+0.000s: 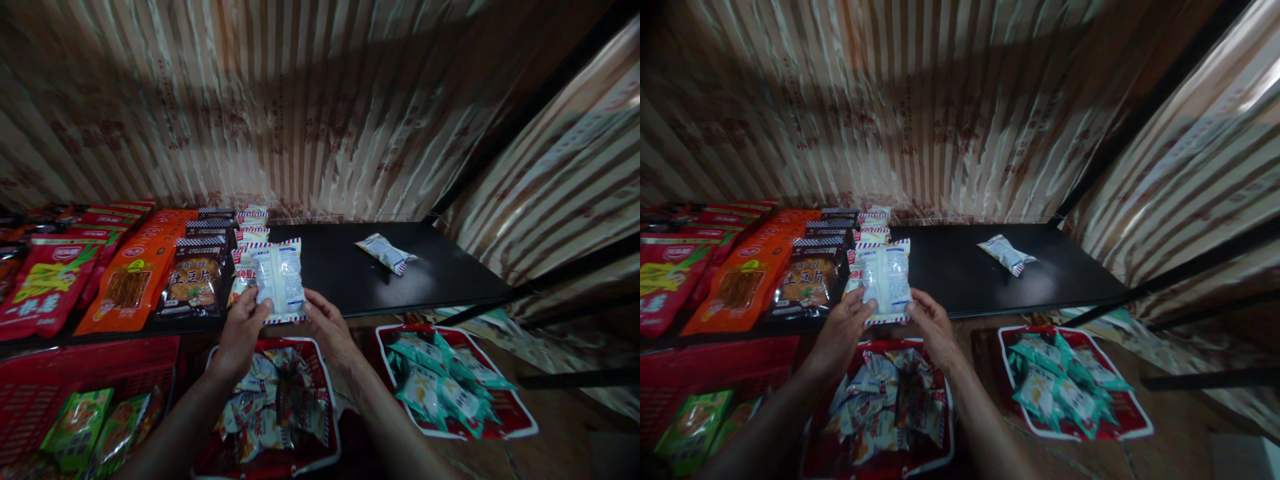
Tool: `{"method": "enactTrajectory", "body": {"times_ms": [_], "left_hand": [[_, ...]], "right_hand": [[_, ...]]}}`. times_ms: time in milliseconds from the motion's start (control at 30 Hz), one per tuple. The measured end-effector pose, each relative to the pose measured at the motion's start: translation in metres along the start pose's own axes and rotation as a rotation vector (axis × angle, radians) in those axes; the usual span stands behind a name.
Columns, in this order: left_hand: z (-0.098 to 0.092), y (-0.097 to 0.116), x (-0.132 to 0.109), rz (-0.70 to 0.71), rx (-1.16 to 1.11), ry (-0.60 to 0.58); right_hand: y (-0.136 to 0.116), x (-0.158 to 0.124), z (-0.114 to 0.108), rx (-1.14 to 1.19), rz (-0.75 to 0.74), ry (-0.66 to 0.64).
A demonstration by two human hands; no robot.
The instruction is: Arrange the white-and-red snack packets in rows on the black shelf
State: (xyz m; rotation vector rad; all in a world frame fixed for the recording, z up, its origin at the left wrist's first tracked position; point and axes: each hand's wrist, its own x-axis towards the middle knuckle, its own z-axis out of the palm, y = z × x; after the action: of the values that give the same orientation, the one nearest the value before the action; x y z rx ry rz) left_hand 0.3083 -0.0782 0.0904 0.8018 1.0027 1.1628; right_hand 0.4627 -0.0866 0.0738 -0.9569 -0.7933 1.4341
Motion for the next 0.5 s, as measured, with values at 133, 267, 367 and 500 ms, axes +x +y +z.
{"method": "enactTrajectory", "body": {"times_ms": [133, 267, 367, 500], "left_hand": [[0.0001, -0.0026, -0.0007, -0.018, 0.039, 0.004], [0.0021, -0.0038, -0.0028, -0.028, 0.044, -0.034], [0.0036, -0.0035, -0.0041, -0.041, 0.045, -0.069], [0.0035, -0.0045, -0.0038, -0.032, 0.045, -0.133]], "right_hand": [[0.0054, 0.0009, -0.0034, -0.036, -0.031, -0.029], [0.0062, 0.0018, -0.0036, 0.005, 0.005, 0.002], [0.0059, 0.0030, -0.0043, 0.008, 0.005, 0.033], [0.0066, 0.0046, -0.0069, -0.030, -0.046, 0.075]]}}
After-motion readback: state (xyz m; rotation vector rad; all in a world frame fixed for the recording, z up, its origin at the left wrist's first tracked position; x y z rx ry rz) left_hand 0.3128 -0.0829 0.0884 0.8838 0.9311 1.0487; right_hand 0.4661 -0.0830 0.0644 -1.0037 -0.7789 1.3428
